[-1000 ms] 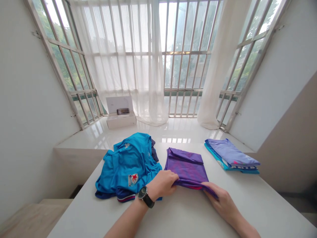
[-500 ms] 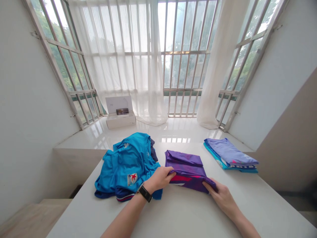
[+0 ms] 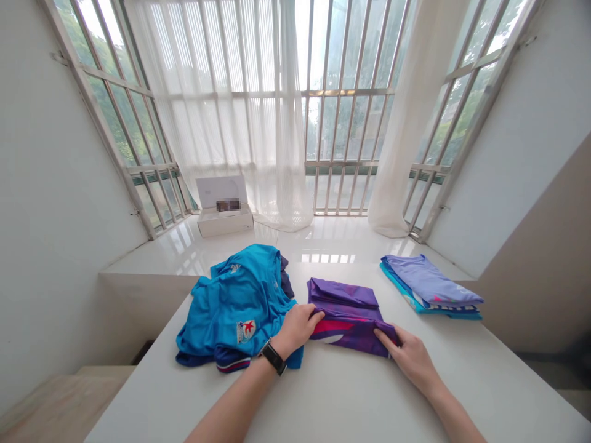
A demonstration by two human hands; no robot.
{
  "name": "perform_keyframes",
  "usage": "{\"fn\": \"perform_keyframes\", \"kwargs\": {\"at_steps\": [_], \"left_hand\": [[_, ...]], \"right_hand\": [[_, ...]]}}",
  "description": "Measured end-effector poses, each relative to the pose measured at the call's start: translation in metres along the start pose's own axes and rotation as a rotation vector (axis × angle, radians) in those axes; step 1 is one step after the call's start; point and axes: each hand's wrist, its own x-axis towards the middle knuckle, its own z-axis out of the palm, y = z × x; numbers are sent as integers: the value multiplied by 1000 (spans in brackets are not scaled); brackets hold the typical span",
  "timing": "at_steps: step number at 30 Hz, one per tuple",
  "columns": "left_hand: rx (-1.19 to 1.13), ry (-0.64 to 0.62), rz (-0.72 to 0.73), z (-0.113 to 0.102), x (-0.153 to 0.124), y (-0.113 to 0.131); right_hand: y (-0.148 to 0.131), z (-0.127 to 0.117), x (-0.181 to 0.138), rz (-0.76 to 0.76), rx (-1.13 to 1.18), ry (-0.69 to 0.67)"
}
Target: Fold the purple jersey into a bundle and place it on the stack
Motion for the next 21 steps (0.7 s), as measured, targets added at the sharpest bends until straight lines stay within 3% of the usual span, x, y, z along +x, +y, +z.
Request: {"fn": "perform_keyframes", "kwargs": {"at_steps": [5,10,21], "left_hand": [[-154,29,8,-5,3,-5],[-503,-47,-162,-10,8,-16],[-399,-119,-71,-11,1,-12]], "right_hand": [[-2,1,-4,-13,1,97],[-3,2,-4,-31,-37,136],[-8,1,-5,10,-98,65]]}}
